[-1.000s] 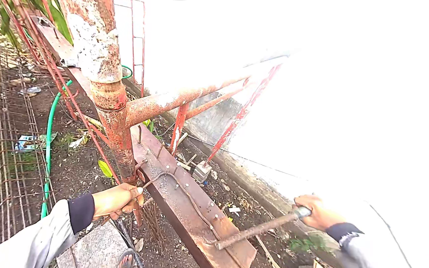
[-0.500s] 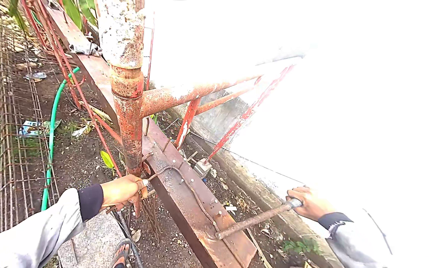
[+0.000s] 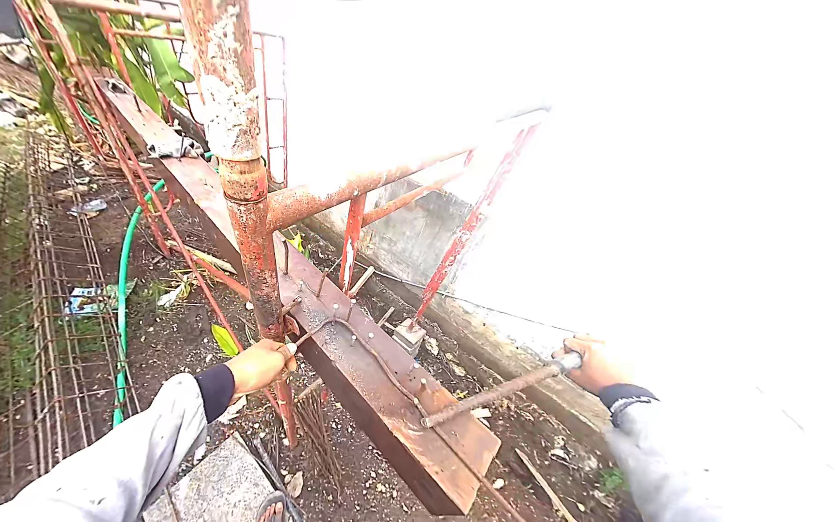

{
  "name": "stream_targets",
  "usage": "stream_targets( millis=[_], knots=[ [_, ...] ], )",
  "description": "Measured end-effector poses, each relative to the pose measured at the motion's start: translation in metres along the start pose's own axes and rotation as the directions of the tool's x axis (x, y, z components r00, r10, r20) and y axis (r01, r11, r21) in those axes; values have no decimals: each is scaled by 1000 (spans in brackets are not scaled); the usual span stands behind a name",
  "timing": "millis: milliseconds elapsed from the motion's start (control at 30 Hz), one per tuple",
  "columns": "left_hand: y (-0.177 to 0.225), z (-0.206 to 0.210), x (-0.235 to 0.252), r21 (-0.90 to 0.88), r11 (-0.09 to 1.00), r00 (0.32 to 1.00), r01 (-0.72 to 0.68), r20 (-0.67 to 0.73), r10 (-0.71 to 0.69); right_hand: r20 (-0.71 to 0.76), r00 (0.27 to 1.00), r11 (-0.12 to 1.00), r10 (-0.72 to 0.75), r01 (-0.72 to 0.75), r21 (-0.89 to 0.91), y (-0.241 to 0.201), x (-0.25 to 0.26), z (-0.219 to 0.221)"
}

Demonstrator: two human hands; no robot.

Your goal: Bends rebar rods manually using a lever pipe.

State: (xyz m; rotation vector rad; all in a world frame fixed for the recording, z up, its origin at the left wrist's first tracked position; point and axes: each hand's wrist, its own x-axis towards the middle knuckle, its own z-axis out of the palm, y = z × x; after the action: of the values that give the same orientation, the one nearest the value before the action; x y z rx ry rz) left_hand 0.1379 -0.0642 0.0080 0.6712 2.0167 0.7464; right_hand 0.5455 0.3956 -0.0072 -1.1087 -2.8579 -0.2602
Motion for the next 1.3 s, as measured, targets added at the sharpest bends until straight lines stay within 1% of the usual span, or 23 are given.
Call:
stream_targets(
  millis=[100,200,267,400,500,567,667,733,800,833,933,967,1033,1100,1167,1233,1300],
  knots=[
    [4,1,-4,-45,998,999,36,-8,-36,28,996,997,79,-79,14,-6,-18,-8],
    [9,-1,-8,-80,995,999,52,11,-51,79,979,981,190,-192,25,-16,-49,-19],
    [10,1,-11,-102,992,997,71,19,-69,115,951,956,288,-292,19,-28,-78,-29],
    [9,2,-14,-233,971,998,58,48,-48,129,888,894,442,-447,10,-47,-132,-45],
    [3,-3,-10,-274,960,995,53,101,-26,153,823,833,548,-554,-2,-65,-175,-45],
    [1,-6,-5,-290,955,990,54,143,-13,137,768,775,626,-632,3,-82,-205,-47],
    [-6,-9,-2,-333,941,979,54,204,16,124,679,686,723,-728,-12,-116,-248,-53],
    [-10,-10,3,-404,913,968,57,246,48,110,622,629,775,-777,-33,-139,-275,-58],
    [-18,-13,12,-491,867,939,81,330,99,93,560,566,823,-823,-54,-167,-297,-64],
    [-23,-16,17,-521,847,912,107,390,125,93,525,531,846,-845,-55,-183,-308,-67],
    [-32,-25,36,-580,786,808,216,558,190,58,390,391,919,-920,-7,-235,-335,-76],
    [-33,-27,40,-593,767,777,244,593,211,57,339,338,939,-941,18,-254,-342,-80],
    [-33,-29,40,-600,753,742,270,628,235,77,252,251,965,-968,25,-294,-353,-89],
    [-34,-30,41,-596,756,710,271,654,261,80,200,200,977,-980,-1,-326,-362,-92],
    [-34,-30,42,-589,766,687,258,669,282,55,167,169,984,-985,-30,-352,-367,-93],
    [-35,-30,44,-584,773,672,247,678,298,34,141,143,989,-988,-62,-371,-368,-95],
    [-36,-30,47,-584,774,659,244,685,309,24,118,119,993,-990,-76,-380,-368,-94]
  ],
)
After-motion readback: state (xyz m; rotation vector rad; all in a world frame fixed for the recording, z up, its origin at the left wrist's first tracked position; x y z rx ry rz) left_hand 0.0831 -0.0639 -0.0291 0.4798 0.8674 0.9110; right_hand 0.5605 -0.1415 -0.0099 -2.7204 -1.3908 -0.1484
